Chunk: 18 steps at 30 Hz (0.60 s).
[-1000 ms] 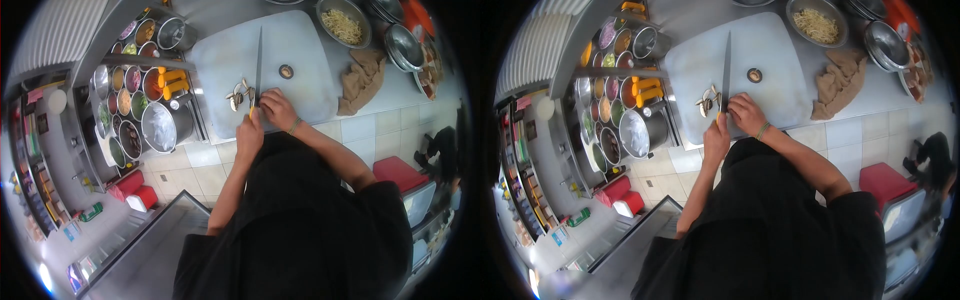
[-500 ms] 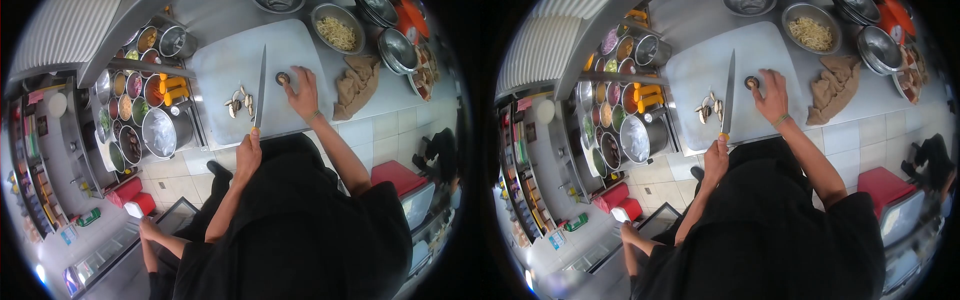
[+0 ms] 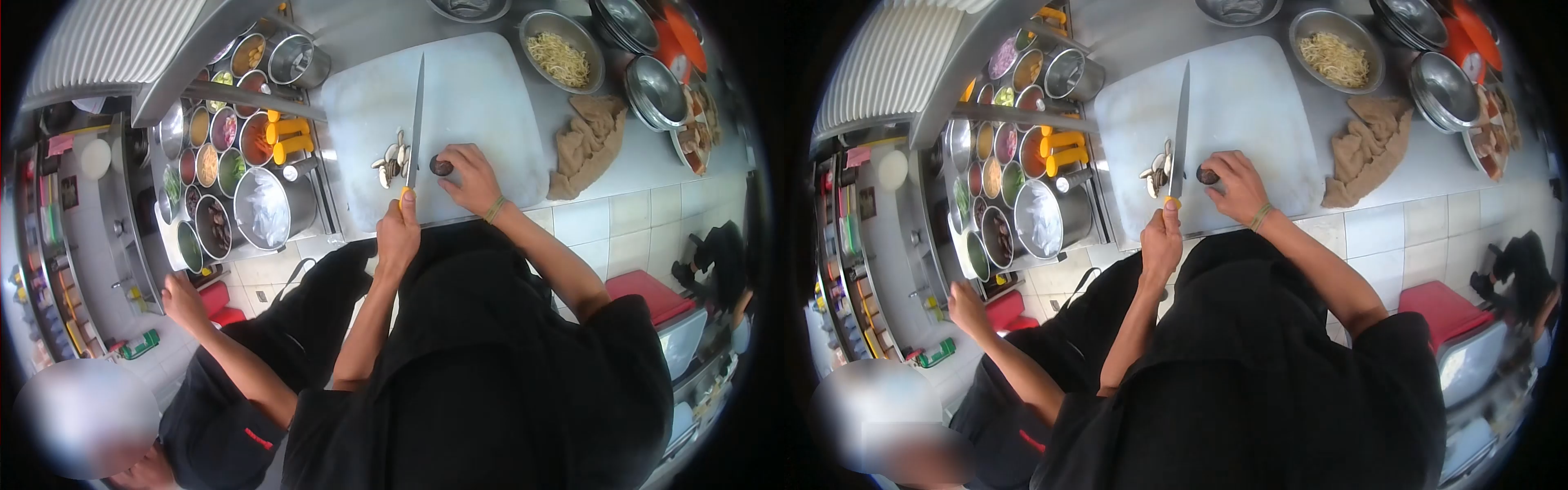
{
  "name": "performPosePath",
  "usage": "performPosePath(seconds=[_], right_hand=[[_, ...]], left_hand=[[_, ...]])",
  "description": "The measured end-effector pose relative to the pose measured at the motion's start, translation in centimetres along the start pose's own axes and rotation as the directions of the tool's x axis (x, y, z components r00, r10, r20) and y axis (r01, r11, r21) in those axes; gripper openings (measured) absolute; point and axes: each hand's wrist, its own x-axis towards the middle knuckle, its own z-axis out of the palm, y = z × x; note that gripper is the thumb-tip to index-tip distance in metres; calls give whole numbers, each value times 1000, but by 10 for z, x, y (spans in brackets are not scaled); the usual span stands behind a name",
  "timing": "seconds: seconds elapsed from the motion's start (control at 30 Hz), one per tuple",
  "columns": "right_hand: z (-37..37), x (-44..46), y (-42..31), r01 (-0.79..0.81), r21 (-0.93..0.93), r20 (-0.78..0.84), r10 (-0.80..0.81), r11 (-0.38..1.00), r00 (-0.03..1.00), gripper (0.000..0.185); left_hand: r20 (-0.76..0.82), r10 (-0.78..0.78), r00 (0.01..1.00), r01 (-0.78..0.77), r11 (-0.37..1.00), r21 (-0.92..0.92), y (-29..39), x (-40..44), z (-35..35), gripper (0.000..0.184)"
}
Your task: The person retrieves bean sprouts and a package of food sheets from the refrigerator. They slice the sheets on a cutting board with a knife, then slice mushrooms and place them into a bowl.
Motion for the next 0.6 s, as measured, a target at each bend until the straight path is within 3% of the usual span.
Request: performPosePath(seconds=[0.1, 0.2, 0.27, 0.6], right_hand=[[-1, -1, 1, -42, 49, -9, 42, 998, 999, 33], [1, -1, 10, -41, 71, 30, 39, 997, 999, 30], [7, -3, 13, -40, 85, 86, 32, 996, 996, 28], [22, -8, 1, -40, 157, 74, 28, 987, 997, 18]], left_hand=[[54, -59, 997, 55, 996, 71, -4, 2, 1, 66], [54, -56, 997, 54, 998, 43, 0, 2, 0, 67], [27, 38, 999, -38, 999, -15, 3, 4, 1, 61], [87, -29, 996, 21, 996, 88, 12, -20, -17, 60]])
